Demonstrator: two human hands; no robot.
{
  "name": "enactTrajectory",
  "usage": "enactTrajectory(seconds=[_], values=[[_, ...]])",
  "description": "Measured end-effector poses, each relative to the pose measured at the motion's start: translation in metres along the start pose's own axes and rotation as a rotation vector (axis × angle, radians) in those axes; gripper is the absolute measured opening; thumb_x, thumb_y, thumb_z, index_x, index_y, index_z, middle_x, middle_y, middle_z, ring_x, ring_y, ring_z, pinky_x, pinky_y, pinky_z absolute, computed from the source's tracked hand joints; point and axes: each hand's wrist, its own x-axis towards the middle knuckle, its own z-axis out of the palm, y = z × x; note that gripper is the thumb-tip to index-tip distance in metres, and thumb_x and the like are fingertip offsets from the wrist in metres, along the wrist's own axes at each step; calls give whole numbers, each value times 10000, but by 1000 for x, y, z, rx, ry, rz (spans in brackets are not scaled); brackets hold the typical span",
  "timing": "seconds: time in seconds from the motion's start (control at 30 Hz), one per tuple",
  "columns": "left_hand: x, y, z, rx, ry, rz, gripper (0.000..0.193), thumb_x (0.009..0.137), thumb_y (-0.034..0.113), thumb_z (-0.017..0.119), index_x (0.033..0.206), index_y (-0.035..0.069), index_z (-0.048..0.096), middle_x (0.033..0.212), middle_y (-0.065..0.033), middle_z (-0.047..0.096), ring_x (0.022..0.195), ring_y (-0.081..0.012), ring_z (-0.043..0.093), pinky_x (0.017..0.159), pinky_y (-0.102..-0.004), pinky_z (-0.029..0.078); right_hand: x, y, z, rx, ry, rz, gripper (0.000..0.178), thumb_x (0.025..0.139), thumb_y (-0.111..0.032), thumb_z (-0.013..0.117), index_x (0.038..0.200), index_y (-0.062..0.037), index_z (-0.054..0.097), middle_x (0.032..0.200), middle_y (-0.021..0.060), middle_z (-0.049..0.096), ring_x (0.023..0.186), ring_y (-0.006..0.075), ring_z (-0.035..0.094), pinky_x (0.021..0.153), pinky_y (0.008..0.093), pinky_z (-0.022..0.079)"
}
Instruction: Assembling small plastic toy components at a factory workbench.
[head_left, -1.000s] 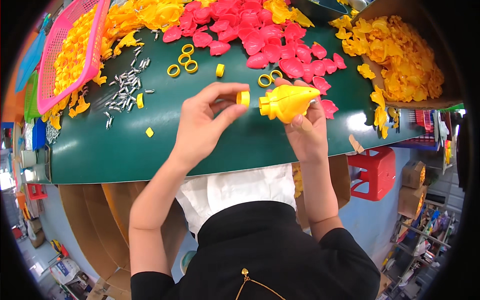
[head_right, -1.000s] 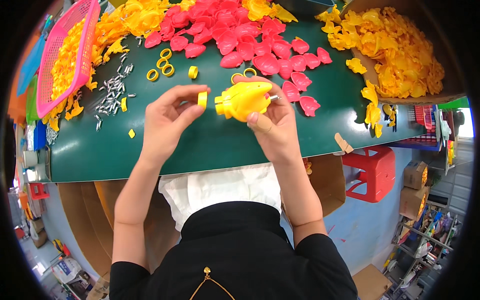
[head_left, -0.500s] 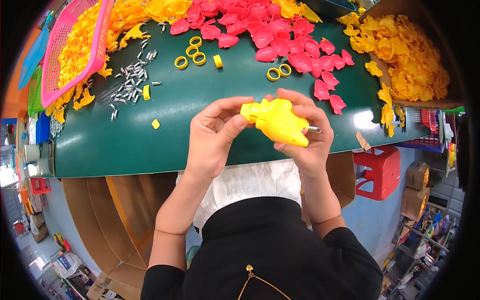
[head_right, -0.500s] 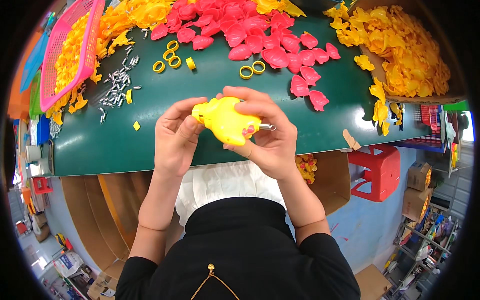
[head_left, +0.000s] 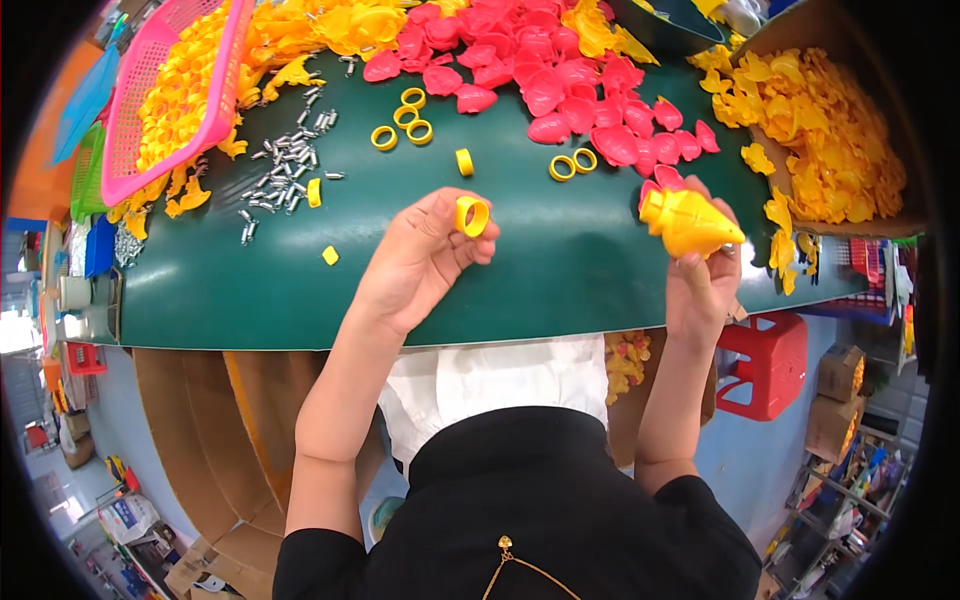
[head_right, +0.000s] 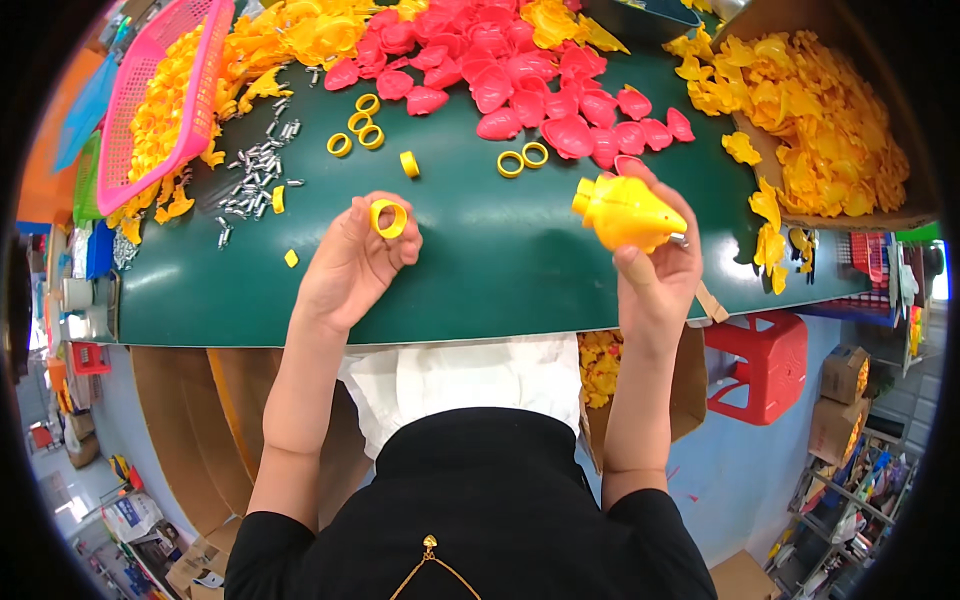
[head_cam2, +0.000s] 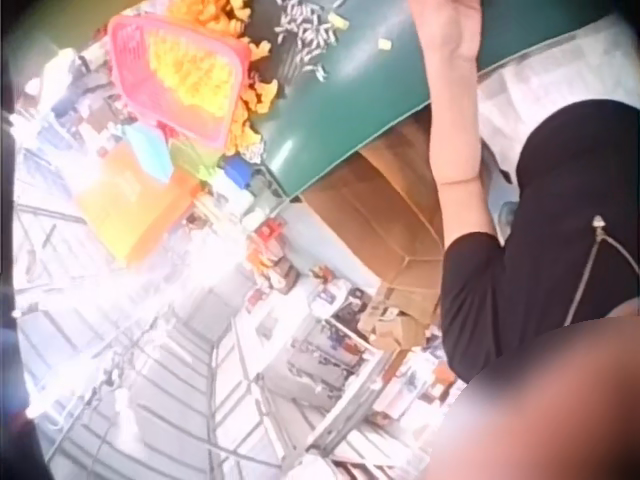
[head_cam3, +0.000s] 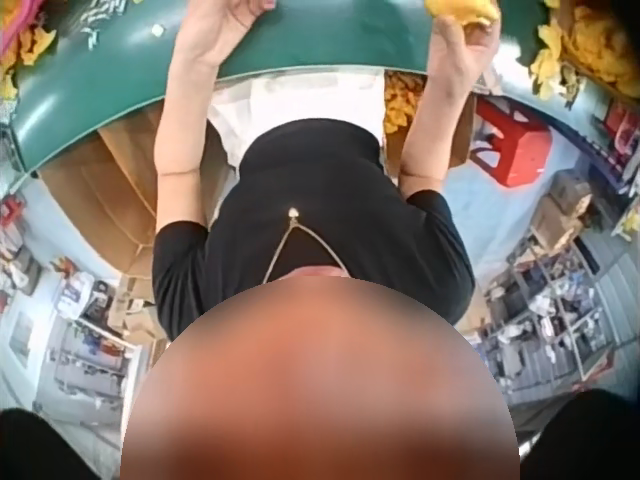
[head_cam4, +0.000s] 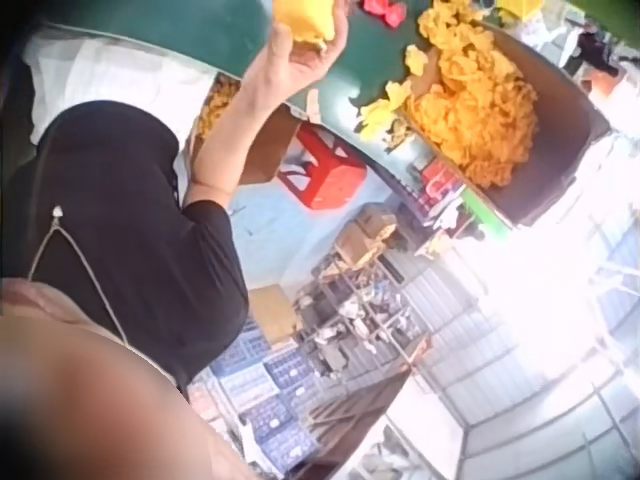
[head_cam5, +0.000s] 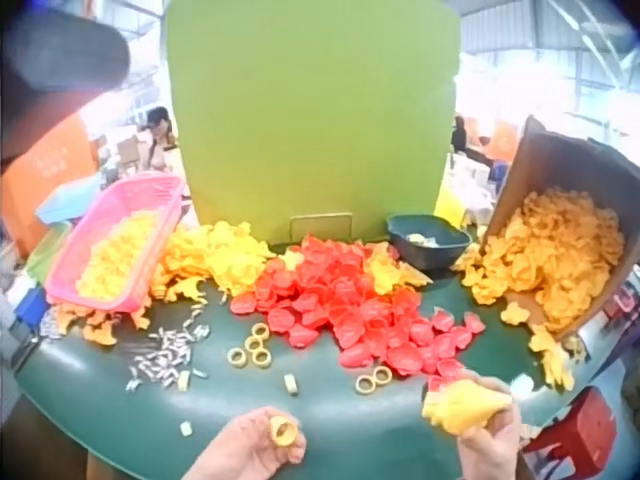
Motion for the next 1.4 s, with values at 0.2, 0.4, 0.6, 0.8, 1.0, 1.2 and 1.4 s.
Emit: enactTrajectory(seconds=[0.2,0.4,0.6,0.8,1.0,1.2,1.4], values=[[-11,34,-7,276,110,237,329,940,299,585,1080,1,574,968,-98,620,876,-159,589,784,-279,490,-20,14,12,-199,-52,131,515,742,38,706,1223,-7,528,1338,219,485,1156,274,562,946,362,494],[26,54,15,880,119,190,294,840,81,684,1111,2,603,976,-44,637,830,-83,594,764,-247,494,-27,21,23,-618,-279,51,467,704,-63,780,1136,-38,602,1212,145,576,1064,245,597,897,345,496],[214,50,83,1247,-216,460,333,860,155,643,1144,-13,603,989,-44,652,890,-140,619,792,-298,497,-36,20,30,-724,-382,-93,479,666,-87,794,1111,-47,619,1150,153,598,1028,287,611,872,357,494],[126,35,116,1474,-364,358,405,879,245,632,1210,23,561,1158,-135,594,1039,-216,606,905,-324,469,-40,26,6,-512,-42,-22,503,742,-50,744,1200,-28,536,1190,147,567,1119,264,562,954,377,456],[-78,-100,-18,2399,-266,896,441,883,176,545,1323,173,529,1442,-72,447,1338,-249,396,1123,-435,238,-35,28,7,-156,194,179,552,813,-19,675,1303,6,423,1239,153,531,1169,249,523,1030,398,398],[-106,-150,-66,1882,-3,177,364,867,134,583,1225,79,546,1226,-124,510,1146,-314,465,1030,-429,327,-33,32,12,-140,179,108,507,795,-18,725,1238,10,480,1123,104,573,1000,164,586,858,284,484],[-155,-148,-85,1346,428,308,453,780,132,637,1193,22,487,1237,-179,443,1170,-323,424,1015,-410,332,-36,36,14,-199,164,90,487,793,-20,732,1226,7,510,1091,87,579,971,142,582,839,259,483]])
